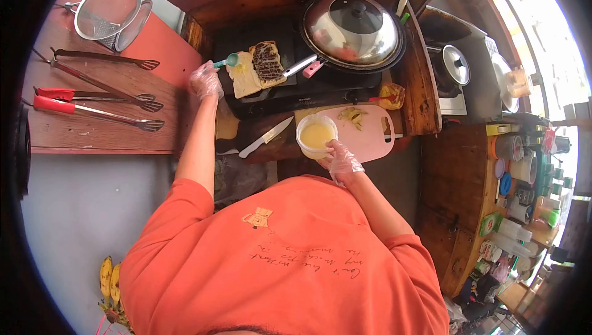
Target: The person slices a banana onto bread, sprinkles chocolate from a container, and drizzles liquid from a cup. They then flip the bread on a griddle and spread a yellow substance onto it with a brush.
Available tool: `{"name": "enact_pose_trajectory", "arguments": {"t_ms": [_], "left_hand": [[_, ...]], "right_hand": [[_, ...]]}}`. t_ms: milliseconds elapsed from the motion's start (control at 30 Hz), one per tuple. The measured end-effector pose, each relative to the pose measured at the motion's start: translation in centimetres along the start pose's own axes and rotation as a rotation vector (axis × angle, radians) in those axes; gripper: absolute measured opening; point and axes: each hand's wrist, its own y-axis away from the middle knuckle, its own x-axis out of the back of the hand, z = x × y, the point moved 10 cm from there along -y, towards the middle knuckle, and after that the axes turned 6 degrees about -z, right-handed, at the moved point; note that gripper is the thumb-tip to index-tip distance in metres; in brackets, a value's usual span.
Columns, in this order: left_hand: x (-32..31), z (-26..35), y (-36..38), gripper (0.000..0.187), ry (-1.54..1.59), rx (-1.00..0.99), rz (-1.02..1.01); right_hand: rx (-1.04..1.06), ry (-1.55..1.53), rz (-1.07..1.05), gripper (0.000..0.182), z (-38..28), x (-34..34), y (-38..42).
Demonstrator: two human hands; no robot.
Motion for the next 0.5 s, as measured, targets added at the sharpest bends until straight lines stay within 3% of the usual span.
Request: {"name": "enact_pose_trajectory", "arguments": {"t_ms": [33, 167, 233, 267, 333, 433, 500], "left_hand": [[0.0, -0.2, 0.3, 0.028, 0.056, 0.098, -0.024], [-0.4, -1.2, 0.0, 0.028, 0.031, 0.128, -0.038], [0.8, 4.2, 1.1, 0.025, -0.333, -0.334, 0.11], [0.8, 4.4, 1.2, 0.025, -0.331, -0.333, 0.11], [0.8, 6.8, 2.2, 0.02, -0.379, -0.54, 0.12], [0.5, 8.7, 2.8, 0.018, -0.477, -0.692, 0.101], [0.8, 9.4, 3.2, 0.016, -0.527, -0.721, 0.113]], "right_hand": [[-0.001, 0.002, 0.0, 0.046, 0.0, 0.1, 0.0], [-0.019, 0.041, -0.069, 0.056, 0.5, 0.2, 0.0], [-0.021, 0.07, -0.108, 0.061, 0.5, 0.3, -0.2], [-0.027, 0.081, -0.105, 0.063, 0.6, 0.6, -0.3], [-0.035, 0.095, -0.102, 0.064, 0.7, 0.5, -0.2], [0.002, 0.058, -0.109, 0.063, 0.5, 0.6, -0.5], [-0.014, 0.082, -0.066, 0.059, 0.7, 1.4, -1.0]]}}
